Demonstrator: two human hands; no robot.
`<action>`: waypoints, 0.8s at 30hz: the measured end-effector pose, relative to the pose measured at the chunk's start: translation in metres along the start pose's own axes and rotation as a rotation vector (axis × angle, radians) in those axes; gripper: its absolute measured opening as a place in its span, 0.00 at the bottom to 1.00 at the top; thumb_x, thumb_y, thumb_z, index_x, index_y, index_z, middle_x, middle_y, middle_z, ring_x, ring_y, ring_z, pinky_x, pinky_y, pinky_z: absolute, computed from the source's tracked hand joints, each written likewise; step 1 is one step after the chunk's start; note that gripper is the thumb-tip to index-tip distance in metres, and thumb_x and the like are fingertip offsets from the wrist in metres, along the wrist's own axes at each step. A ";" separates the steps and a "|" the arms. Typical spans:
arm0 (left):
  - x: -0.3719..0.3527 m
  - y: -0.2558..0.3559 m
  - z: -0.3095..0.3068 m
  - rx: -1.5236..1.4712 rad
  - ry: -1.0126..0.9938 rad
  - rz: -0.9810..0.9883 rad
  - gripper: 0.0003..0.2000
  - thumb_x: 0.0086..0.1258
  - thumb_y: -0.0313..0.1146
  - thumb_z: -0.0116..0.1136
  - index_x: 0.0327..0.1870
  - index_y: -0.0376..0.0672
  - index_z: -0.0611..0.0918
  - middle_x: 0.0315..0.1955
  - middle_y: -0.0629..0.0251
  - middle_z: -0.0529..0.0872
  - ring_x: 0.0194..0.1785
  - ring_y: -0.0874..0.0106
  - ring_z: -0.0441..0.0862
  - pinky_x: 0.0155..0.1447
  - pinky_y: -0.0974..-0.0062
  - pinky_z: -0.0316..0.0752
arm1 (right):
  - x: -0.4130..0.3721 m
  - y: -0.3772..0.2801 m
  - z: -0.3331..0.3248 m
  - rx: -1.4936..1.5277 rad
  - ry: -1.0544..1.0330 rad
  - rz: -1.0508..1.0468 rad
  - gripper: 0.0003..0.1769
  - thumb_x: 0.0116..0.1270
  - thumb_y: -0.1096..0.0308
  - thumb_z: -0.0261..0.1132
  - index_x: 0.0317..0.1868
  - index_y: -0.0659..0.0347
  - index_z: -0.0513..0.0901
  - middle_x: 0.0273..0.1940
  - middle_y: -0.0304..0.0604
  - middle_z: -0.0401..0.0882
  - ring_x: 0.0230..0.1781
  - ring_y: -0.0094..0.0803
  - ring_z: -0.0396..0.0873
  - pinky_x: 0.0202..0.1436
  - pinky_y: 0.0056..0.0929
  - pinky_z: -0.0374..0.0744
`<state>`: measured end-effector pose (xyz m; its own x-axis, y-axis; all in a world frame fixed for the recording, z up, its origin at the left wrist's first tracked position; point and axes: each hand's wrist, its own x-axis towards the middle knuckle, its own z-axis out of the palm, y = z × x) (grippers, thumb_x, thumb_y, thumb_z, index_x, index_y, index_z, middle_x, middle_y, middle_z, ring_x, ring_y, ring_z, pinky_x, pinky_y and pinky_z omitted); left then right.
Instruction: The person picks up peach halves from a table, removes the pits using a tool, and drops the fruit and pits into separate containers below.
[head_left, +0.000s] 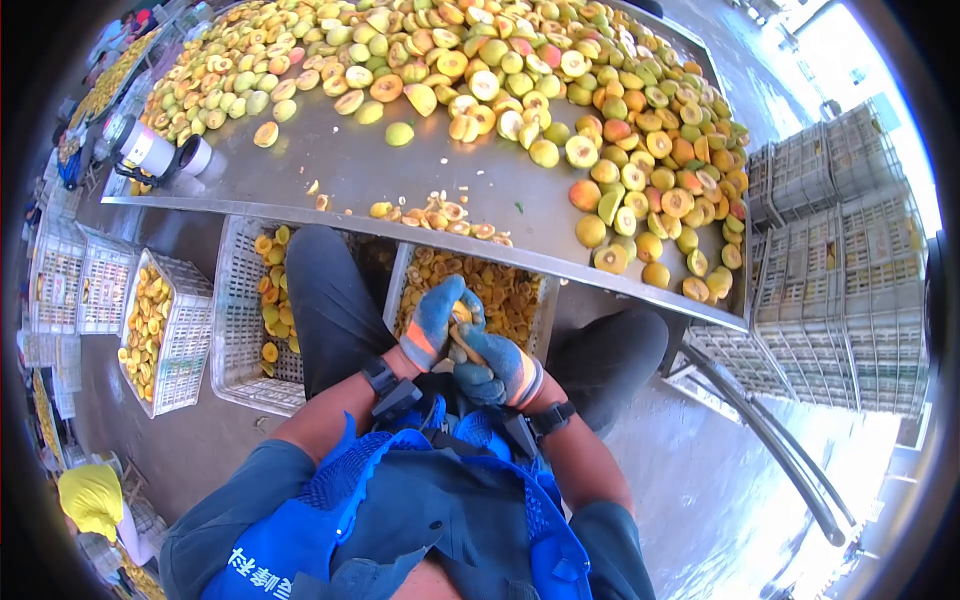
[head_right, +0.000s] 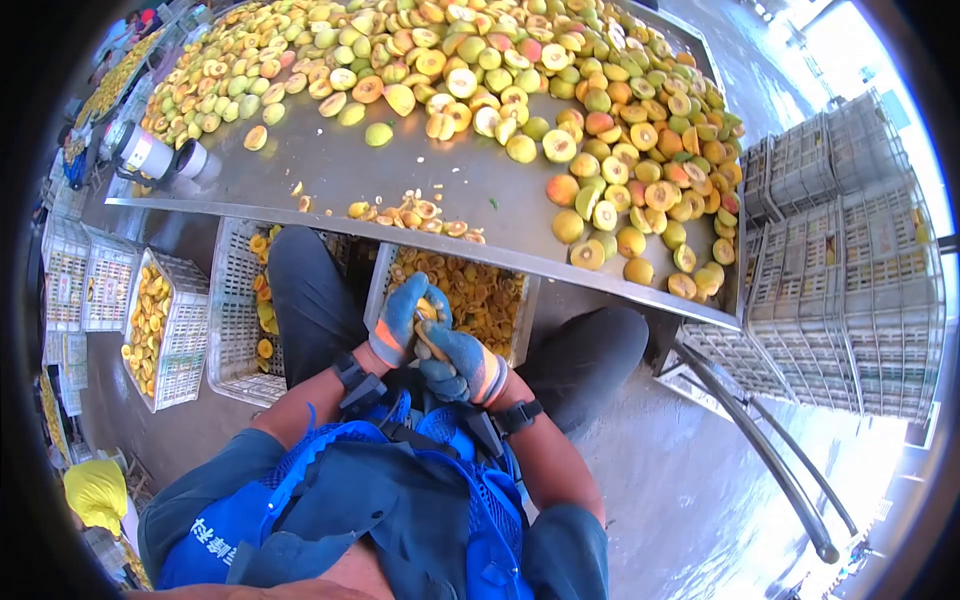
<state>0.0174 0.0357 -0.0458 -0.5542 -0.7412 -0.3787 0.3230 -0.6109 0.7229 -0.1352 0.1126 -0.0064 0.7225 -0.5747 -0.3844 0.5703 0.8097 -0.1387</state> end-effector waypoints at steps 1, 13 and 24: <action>0.002 -0.004 -0.002 -0.002 -0.013 0.002 0.24 0.82 0.55 0.47 0.35 0.43 0.80 0.28 0.63 0.82 0.34 0.72 0.81 0.42 0.73 0.78 | -0.001 -0.002 0.000 0.007 -0.015 0.016 0.22 0.83 0.44 0.51 0.41 0.54 0.75 0.18 0.29 0.63 0.11 0.19 0.58 0.14 0.19 0.56; 0.002 0.064 -0.024 0.254 0.399 0.579 0.19 0.81 0.50 0.52 0.38 0.44 0.81 0.30 0.64 0.85 0.30 0.72 0.83 0.35 0.76 0.78 | 0.003 0.000 0.010 -0.194 0.098 -0.112 0.23 0.81 0.46 0.54 0.42 0.58 0.79 0.18 0.37 0.69 0.12 0.26 0.66 0.14 0.24 0.63; -0.109 0.154 -0.334 1.746 1.226 0.567 0.26 0.67 0.40 0.73 0.63 0.38 0.80 0.57 0.49 0.83 0.61 0.53 0.78 0.66 0.56 0.72 | -0.014 -0.035 -0.001 -1.510 0.839 -0.758 0.21 0.67 0.58 0.72 0.52 0.62 0.79 0.38 0.63 0.86 0.43 0.60 0.86 0.41 0.47 0.83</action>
<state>0.3837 -0.0703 -0.0860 0.1637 -0.8867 0.4325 -0.9694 -0.0632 0.2374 -0.1657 0.0923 0.0031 -0.1022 -0.9909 -0.0875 -0.4792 0.1261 -0.8686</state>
